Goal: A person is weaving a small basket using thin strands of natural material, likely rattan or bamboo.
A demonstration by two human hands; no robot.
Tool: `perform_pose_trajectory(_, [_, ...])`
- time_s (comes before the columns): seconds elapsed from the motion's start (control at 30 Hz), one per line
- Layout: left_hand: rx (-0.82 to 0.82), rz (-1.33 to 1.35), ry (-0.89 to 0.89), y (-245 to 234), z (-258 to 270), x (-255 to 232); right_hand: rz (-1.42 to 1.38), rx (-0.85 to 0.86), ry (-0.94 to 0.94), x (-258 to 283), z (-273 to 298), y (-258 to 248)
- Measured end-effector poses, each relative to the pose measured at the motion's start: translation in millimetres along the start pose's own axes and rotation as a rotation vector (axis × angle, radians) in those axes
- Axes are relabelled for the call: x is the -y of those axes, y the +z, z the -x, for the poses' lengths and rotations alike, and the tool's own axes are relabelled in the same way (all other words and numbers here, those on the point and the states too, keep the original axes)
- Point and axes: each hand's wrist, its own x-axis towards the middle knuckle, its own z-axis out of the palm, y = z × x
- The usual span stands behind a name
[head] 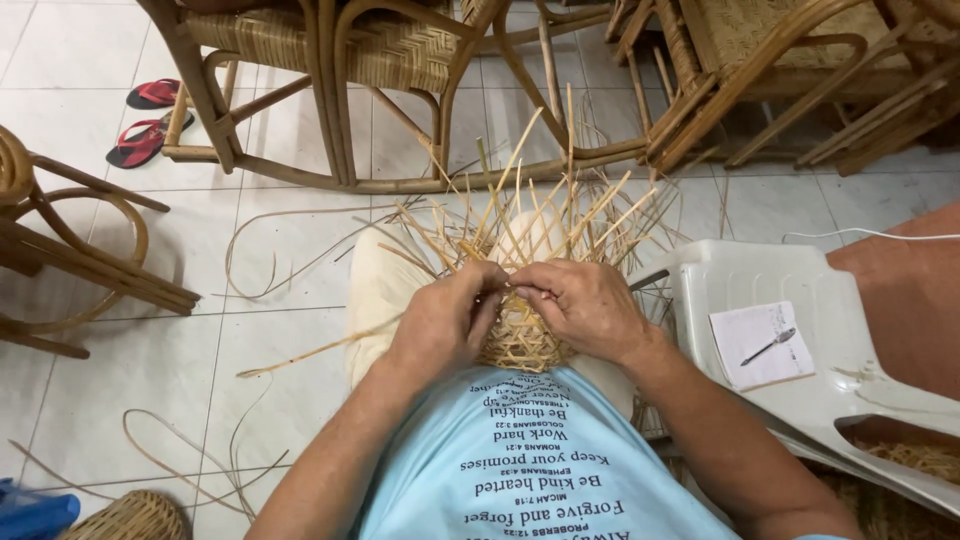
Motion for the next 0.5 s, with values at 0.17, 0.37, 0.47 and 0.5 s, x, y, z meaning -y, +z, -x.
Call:
perform_pose_trajectory(0.17, [-0.148, -0.319, 0.229, -7.8, 33.3, -10.5, -0.026, -0.025, 0.033, -10.8, 1.9, 0.3])
perform_pose_trajectory(0.37, [-0.24, -0.39, 0.167, -4.9, 44.8, 16.0, -0.06, -0.023, 0.059, -18.3, 2.1, 7.6])
perform_pose_trajectory(0.47, [-0.317, -0.459, 0.33, -3.1, 30.8, 12.6, -0.056, -0.015, 0.068, -14.9, 2.7, 5.3])
perform_pose_trajectory(0.5, [-0.323, -0.495, 0.421, 0.0, 24.2, 13.9, -0.038, -0.01, 0.074, -12.6, 3.0, 1.8])
